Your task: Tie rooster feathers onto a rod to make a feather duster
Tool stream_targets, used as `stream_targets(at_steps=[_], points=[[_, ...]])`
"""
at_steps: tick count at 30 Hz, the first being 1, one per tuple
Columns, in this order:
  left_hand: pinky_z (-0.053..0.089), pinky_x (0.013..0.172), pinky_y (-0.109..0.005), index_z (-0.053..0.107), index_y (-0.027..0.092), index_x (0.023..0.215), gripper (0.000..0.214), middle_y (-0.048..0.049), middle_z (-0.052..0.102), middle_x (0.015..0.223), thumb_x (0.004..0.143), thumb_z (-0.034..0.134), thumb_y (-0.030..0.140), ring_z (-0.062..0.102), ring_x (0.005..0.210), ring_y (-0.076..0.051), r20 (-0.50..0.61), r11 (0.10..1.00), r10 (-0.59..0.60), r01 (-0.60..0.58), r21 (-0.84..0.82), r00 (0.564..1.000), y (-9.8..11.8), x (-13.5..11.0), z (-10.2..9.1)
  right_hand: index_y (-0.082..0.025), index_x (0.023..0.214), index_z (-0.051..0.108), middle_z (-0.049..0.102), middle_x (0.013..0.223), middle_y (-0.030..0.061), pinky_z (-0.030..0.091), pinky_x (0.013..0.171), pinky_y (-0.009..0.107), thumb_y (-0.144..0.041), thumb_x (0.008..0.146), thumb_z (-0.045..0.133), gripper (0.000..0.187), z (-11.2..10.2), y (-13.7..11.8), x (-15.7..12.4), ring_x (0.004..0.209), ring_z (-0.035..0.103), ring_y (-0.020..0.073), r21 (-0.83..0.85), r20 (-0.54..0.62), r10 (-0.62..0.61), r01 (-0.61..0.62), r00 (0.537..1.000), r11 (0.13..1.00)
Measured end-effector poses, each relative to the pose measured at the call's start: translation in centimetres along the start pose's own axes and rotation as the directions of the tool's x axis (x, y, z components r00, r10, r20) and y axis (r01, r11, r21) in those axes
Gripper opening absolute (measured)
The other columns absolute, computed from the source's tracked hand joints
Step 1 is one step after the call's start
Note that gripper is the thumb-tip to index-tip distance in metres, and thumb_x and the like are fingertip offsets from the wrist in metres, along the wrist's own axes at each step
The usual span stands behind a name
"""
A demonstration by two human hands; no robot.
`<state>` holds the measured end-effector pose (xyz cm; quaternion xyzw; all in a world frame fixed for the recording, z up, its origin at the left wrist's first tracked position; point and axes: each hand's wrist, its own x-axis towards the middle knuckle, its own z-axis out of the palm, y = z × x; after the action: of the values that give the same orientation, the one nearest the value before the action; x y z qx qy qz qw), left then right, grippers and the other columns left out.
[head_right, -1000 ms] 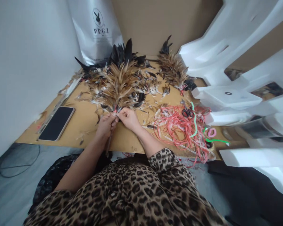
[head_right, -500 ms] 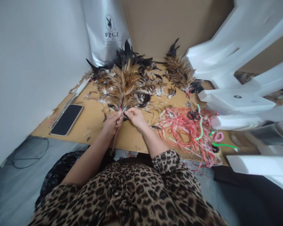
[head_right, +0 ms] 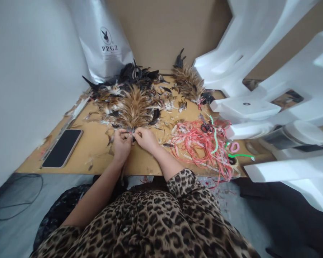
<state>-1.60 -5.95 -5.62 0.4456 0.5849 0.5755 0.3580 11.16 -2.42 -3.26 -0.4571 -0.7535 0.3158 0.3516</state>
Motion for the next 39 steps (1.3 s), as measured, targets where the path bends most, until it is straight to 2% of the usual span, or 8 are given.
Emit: stream_targets(at_steps=[4, 8, 13, 16, 22, 27, 34, 39], points=[[0.047, 0.066, -0.026, 0.055, 0.021, 0.093, 0.013, -0.0011, 0.062, 0.08, 0.08, 0.053, 0.023, 0.06, 0.068, -0.014, 0.038, 0.954, 0.138, -0.143, 0.263, 0.99, -0.1, -0.3, -0.3, -0.017, 0.07, 0.059, 0.055, 0.061, -0.0017, 0.03, 0.057, 0.022, -0.031, 0.082, 0.054, 0.019, 0.1, 0.0, 0.0, 0.058, 0.046, 0.0101, -0.046, 0.011, -0.004, 0.004, 1.0, 0.999], [0.046, 0.083, -0.033, 0.065, 0.02, 0.091, 0.017, -0.006, 0.066, 0.091, 0.08, 0.053, 0.022, 0.059, 0.088, -0.02, 0.055, 0.891, 0.249, -0.251, 0.377, 0.967, -0.1, -0.1, -0.2, -0.017, 0.069, 0.059, 0.052, 0.059, -0.0024, 0.028, 0.056, 0.022, -0.033, 0.082, 0.055, 0.021, 0.0, 0.2, 0.0, 0.057, 0.044, 0.01, -0.053, 0.01, 0.017, -0.016, 1.0, 0.998], [0.046, 0.082, -0.034, 0.069, 0.019, 0.084, 0.016, -0.0062, 0.063, 0.081, 0.08, 0.055, 0.025, 0.057, 0.084, -0.021, 0.057, 0.862, 0.287, -0.284, 0.419, 0.956, 0.1, -0.3, 0.0, -0.017, 0.068, 0.059, 0.053, 0.059, -0.0025, 0.029, 0.056, 0.022, -0.035, 0.081, 0.057, 0.023, 0.0, 0.5, 0.2, 0.057, 0.044, 0.0096, -0.023, -0.02, 0.035, -0.035, 0.999, 0.999], [0.046, 0.083, -0.034, 0.07, 0.019, 0.083, 0.017, -0.0073, 0.061, 0.086, 0.081, 0.055, 0.026, 0.057, 0.087, -0.021, 0.053, 0.828, 0.34, -0.326, 0.457, 0.939, 0.4, -0.4, 0.0, -0.017, 0.067, 0.06, 0.053, 0.059, -0.0025, 0.029, 0.056, 0.022, -0.034, 0.081, 0.056, 0.022, 0.1, 0.4, 0.3, 0.057, 0.044, 0.0094, 0.001, -0.027, 0.048, -0.048, 0.999, 0.999], [0.042, 0.083, -0.036, 0.068, 0.02, 0.08, 0.02, -0.0077, 0.061, 0.089, 0.085, 0.051, 0.029, 0.055, 0.088, -0.022, 0.113, 0.684, 0.452, -0.425, 0.593, 0.885, 0.6, -0.5, -0.5, -0.016, 0.066, 0.059, 0.053, 0.058, -0.003, 0.03, 0.056, 0.021, -0.034, 0.08, 0.057, 0.023, 0.2, 0.2, 0.3, 0.057, 0.045, 0.009, 0.065, -0.042, 0.043, -0.041, 0.998, 0.997], [0.043, 0.08, -0.035, 0.067, 0.019, 0.08, 0.022, -0.008, 0.064, 0.084, 0.086, 0.048, 0.027, 0.055, 0.083, -0.021, 0.229, 0.638, 0.477, -0.513, 0.574, 0.849, 0.3, -0.2, -0.3, -0.015, 0.066, 0.059, 0.053, 0.057, -0.003, 0.032, 0.055, 0.02, -0.043, 0.082, 0.054, 0.032, 0.3, 0.3, 0.5, 0.056, 0.044, 0.0083, 0.17, -0.085, 0.056, -0.041, 0.995, 0.985], [0.043, 0.077, -0.032, 0.064, 0.019, 0.072, 0.025, -0.0081, 0.064, 0.078, 0.086, 0.043, 0.019, 0.057, 0.08, -0.02, 0.364, 0.577, 0.478, -0.599, 0.556, 0.799, 0.3, 0.1, 0.3, -0.015, 0.069, 0.061, 0.055, 0.061, -0.0025, 0.032, 0.057, 0.02, -0.041, 0.082, 0.054, 0.03, 0.3, 0.9, 0.4, 0.06, 0.047, 0.0089, 0.144, -0.085, 0.053, -0.041, 0.995, 0.989], [0.045, 0.082, -0.032, 0.066, 0.02, 0.079, 0.021, -0.0079, 0.069, 0.086, 0.085, 0.047, 0.022, 0.062, 0.086, -0.021, 0.378, 0.628, 0.477, -0.609, 0.486, 0.794, -0.1, 0.3, 0.2, -0.016, 0.072, 0.064, 0.058, 0.063, -0.0018, 0.032, 0.056, 0.021, -0.035, 0.081, 0.056, 0.023, -1.4, 0.1, -0.4, 0.059, 0.048, 0.0096, 0.079, -0.055, 0.078, -0.074, 0.995, 0.994]])
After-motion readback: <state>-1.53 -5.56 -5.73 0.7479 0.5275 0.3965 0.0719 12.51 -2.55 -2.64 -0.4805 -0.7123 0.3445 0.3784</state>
